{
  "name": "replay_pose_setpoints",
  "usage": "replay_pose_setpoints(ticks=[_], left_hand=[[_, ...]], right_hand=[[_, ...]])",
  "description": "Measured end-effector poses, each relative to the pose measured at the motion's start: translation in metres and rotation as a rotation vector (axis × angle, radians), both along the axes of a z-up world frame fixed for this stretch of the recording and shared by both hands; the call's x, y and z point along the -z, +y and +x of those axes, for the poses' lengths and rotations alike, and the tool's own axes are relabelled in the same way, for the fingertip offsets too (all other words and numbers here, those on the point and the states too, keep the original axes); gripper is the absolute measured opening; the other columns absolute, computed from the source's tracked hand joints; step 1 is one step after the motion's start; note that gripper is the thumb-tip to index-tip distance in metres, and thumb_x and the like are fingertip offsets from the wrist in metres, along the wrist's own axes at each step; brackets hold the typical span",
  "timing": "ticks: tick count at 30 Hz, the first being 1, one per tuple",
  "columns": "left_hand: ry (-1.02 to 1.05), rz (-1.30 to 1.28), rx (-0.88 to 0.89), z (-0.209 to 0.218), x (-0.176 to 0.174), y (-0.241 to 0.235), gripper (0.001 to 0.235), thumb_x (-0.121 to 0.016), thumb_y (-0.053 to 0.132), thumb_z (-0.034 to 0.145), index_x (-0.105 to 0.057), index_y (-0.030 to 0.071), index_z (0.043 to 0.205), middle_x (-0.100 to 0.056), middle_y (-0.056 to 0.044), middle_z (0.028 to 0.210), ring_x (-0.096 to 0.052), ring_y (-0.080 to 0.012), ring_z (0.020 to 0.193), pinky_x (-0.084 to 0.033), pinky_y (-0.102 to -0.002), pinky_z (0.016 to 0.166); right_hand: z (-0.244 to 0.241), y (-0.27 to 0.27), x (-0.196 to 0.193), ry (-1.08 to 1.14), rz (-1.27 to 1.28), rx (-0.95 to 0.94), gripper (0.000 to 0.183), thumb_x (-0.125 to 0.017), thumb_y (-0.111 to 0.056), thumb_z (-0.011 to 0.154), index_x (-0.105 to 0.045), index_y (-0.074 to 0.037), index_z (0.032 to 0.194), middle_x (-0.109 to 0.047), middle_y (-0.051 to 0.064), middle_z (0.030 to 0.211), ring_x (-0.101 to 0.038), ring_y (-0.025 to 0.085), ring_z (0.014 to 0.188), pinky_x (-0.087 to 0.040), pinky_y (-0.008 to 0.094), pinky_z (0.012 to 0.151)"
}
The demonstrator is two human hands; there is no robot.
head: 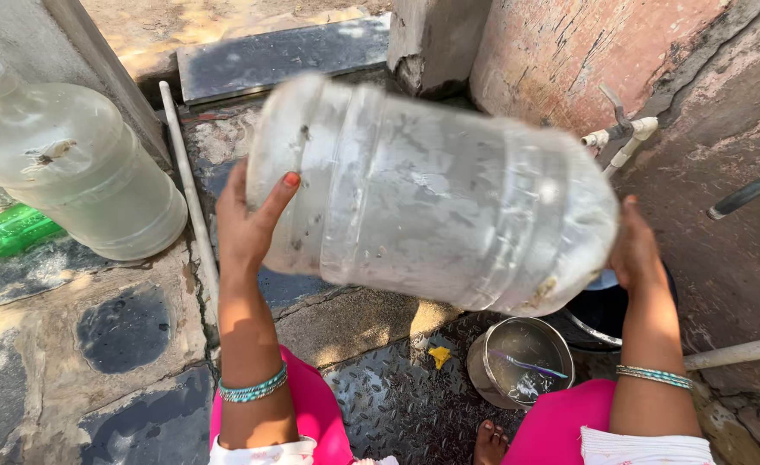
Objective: The person repeatedly rinses a large transparent plastic water container by scooping water from a nearby bucket using a white plastic jug. They pour the water into the container, shake it to clean the interior, and then pour the water out onto the ground. This cycle is repeated multiple times.
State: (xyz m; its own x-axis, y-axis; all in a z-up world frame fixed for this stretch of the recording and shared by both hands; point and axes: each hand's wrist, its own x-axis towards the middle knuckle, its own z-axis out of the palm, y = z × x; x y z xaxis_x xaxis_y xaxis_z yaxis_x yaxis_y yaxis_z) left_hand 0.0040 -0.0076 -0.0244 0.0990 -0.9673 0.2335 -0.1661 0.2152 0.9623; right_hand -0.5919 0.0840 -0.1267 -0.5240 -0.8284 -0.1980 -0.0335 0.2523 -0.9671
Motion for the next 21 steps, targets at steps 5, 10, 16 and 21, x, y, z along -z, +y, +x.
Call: replay_pose_setpoints(ticks=[5, 10, 16, 21], left_hand=[[-0.533, 0.580, -0.023, -0.007, 0.054, -0.043, 0.111, -0.074, 0.080, 0.064, -0.067, -0.012, 0.126, -0.069, -0.031, 0.118, -0.070, -0.0378, 0.110, -0.054, -0.045, 0.099], [-0.313, 0.350, -0.005, 0.004, 0.032, -0.028, 0.098, -0.081, 0.065, 0.059, -0.066, -0.004, 0.127, -0.072, -0.025, 0.114, -0.074, -0.0334, 0.101, -0.058, -0.046, 0.095], [0.443, -0.444, 0.259, 0.001, -0.058, 0.040, 0.092, -0.089, 0.058, 0.080, -0.049, 0.000, 0.138, -0.062, -0.012, 0.130, -0.060, -0.0195, 0.125, -0.051, -0.031, 0.115], [0.203, -0.606, 0.021, -0.035, -0.096, 0.103, 0.098, -0.089, 0.063, 0.079, -0.046, 0.003, 0.143, -0.060, -0.009, 0.125, -0.066, -0.0197, 0.115, -0.060, -0.032, 0.104]], right_hand=[[-0.011, -0.008, 0.066, 0.082, 0.683, -0.129, 0.089, -0.027, -0.082, 0.098, -0.068, -0.003, 0.106, -0.065, 0.013, 0.076, -0.059, 0.024, 0.058, -0.043, 0.033, 0.048], [-0.010, -0.009, 0.026, 0.141, 0.187, 0.002, 0.065, -0.034, -0.067, 0.105, -0.062, -0.009, 0.105, -0.065, 0.010, 0.085, -0.060, 0.022, 0.064, -0.048, 0.034, 0.049], [0.045, 0.021, -0.074, -0.089, -0.820, -0.186, 0.045, -0.048, -0.046, 0.117, -0.050, -0.008, 0.140, -0.060, 0.016, 0.137, -0.065, 0.026, 0.125, -0.055, 0.046, 0.110], [0.064, 0.014, -0.087, -0.060, -0.705, -0.101, 0.055, -0.042, -0.054, 0.114, -0.052, -0.005, 0.138, -0.062, 0.016, 0.126, -0.065, 0.025, 0.111, -0.055, 0.043, 0.096]])
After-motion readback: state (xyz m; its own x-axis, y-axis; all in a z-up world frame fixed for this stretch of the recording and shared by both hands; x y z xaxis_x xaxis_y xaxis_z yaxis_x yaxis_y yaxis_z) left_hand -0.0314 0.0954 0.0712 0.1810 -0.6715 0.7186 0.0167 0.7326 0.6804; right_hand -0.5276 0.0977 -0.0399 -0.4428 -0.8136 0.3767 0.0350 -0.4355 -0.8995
